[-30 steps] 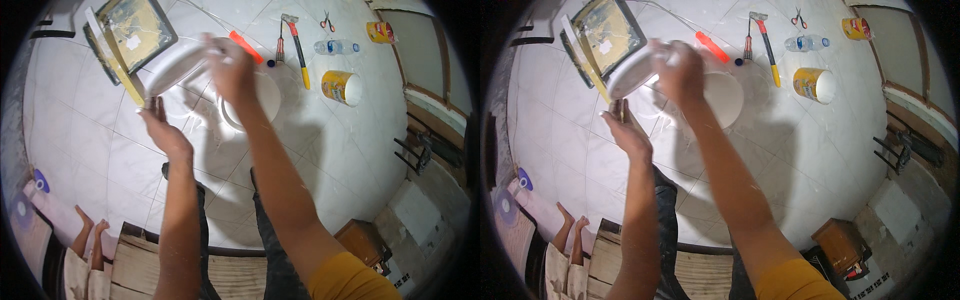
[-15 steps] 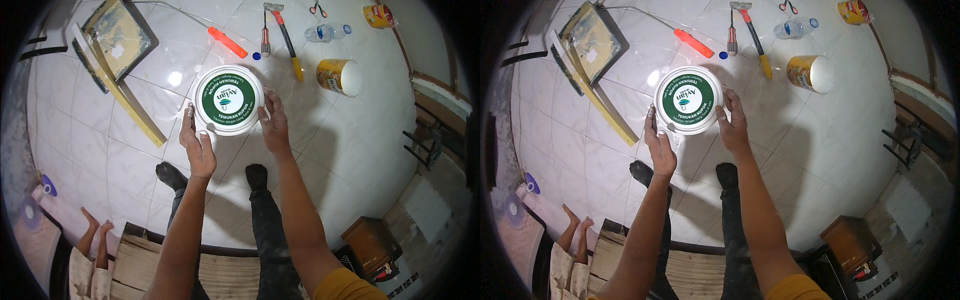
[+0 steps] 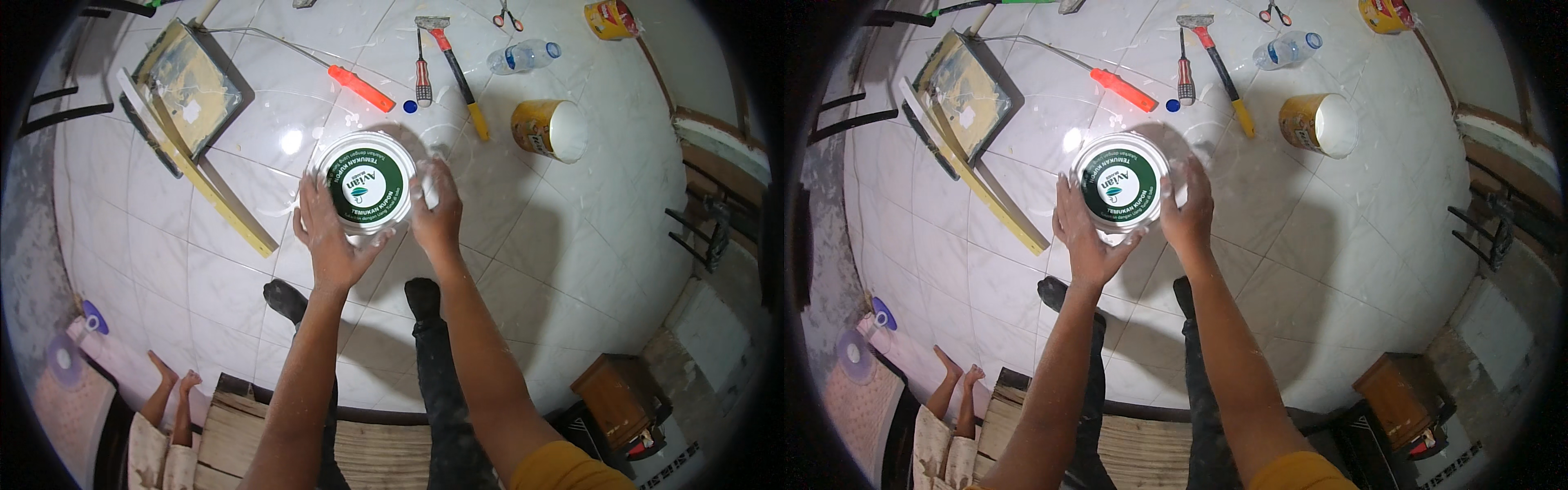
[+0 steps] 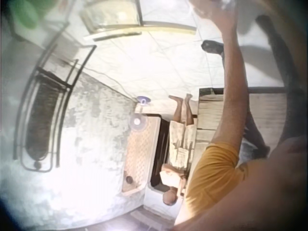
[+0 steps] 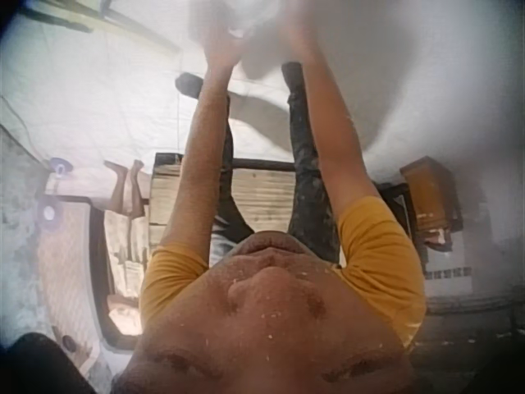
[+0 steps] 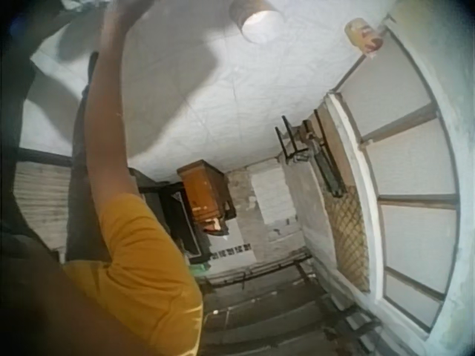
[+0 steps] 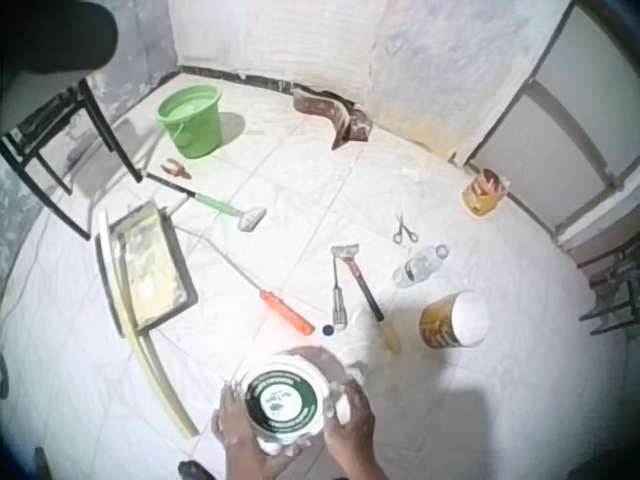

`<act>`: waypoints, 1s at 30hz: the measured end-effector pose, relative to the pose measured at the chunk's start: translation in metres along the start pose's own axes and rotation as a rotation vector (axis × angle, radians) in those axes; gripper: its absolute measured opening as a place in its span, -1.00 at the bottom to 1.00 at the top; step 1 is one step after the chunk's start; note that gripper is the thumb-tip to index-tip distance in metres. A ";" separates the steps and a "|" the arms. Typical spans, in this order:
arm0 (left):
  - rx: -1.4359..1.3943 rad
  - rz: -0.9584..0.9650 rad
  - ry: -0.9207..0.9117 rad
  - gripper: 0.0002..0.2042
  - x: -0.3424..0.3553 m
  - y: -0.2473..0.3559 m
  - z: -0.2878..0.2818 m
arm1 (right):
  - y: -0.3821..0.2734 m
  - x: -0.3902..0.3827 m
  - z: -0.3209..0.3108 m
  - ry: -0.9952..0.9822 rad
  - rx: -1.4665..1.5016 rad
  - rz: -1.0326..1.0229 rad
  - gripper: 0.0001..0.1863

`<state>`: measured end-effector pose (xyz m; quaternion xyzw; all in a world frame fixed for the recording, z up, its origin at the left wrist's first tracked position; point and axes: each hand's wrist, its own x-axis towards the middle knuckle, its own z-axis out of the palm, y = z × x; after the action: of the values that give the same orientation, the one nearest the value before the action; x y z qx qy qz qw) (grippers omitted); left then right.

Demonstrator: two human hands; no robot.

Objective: The person opens a paint bucket and pours white paint into a smaller container. They then use a wooden stick to stir the paint thoroughly. Finally, they close the paint bucket and place the lid on it.

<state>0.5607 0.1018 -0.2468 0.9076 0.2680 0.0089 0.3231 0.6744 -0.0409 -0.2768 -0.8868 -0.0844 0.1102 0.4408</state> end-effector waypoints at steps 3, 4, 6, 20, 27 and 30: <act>0.158 -0.035 -0.095 0.50 0.030 0.013 0.000 | -0.016 0.033 0.010 0.050 0.067 0.090 -0.59; 0.199 -0.042 -0.133 0.53 0.039 0.018 -0.001 | -0.019 0.045 0.015 0.067 0.102 0.123 -0.58; 0.231 -0.005 -0.098 0.55 0.045 0.018 0.007 | -0.012 0.062 0.032 0.026 0.062 0.239 -0.54; 0.306 -0.148 -0.349 0.59 0.058 0.034 -0.005 | -0.011 0.072 0.032 -0.061 -0.346 0.350 -0.51; -0.082 -0.250 0.162 0.01 0.039 -0.016 -0.006 | 0.013 0.049 0.009 -0.136 0.002 0.225 -0.56; -0.452 -0.666 0.026 -0.33 0.040 -0.030 -0.014 | 0.022 0.055 0.003 -0.204 0.049 0.260 -0.53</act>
<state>0.5774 0.1488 -0.2602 0.6771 0.5428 -0.0262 0.4962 0.7278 -0.0379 -0.3031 -0.8634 -0.0106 0.2580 0.4333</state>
